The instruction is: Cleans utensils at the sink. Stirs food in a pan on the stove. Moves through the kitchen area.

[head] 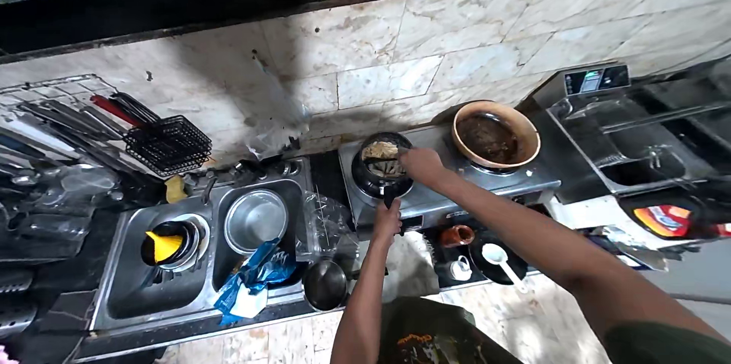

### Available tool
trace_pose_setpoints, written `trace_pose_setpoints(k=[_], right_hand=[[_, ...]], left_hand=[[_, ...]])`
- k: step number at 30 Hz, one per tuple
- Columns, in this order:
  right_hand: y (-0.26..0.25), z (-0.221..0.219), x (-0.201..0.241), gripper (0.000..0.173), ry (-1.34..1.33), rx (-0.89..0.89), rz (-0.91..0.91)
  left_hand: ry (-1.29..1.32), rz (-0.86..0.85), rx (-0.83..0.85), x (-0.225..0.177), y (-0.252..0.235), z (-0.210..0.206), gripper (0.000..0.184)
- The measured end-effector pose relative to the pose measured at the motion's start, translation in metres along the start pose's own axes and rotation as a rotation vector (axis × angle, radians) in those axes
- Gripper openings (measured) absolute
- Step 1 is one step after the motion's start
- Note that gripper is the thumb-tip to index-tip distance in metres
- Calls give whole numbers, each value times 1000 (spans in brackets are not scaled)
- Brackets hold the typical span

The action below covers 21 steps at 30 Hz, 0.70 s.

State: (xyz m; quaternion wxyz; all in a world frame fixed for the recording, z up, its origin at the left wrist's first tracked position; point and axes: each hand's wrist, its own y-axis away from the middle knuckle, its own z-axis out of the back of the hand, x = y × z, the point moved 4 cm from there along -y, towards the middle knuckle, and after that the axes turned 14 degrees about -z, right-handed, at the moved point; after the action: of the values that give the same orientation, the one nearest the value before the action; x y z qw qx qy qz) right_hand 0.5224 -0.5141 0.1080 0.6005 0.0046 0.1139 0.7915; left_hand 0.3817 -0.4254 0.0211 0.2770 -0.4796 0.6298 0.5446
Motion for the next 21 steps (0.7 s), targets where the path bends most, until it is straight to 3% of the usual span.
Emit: trace_pose_setpoints(k=[7,15,21], right_hand=[[11,44,-14,17,8,5,-288],[6,-3,-15,15,61,55,-126],[39,34,-35,8,134,64,-71]], left_hand=[[-5,-3,3,3,-2,0,29],[-8,7,0,0,-1,1,30],[-1,8,8,2,-2,2,29]])
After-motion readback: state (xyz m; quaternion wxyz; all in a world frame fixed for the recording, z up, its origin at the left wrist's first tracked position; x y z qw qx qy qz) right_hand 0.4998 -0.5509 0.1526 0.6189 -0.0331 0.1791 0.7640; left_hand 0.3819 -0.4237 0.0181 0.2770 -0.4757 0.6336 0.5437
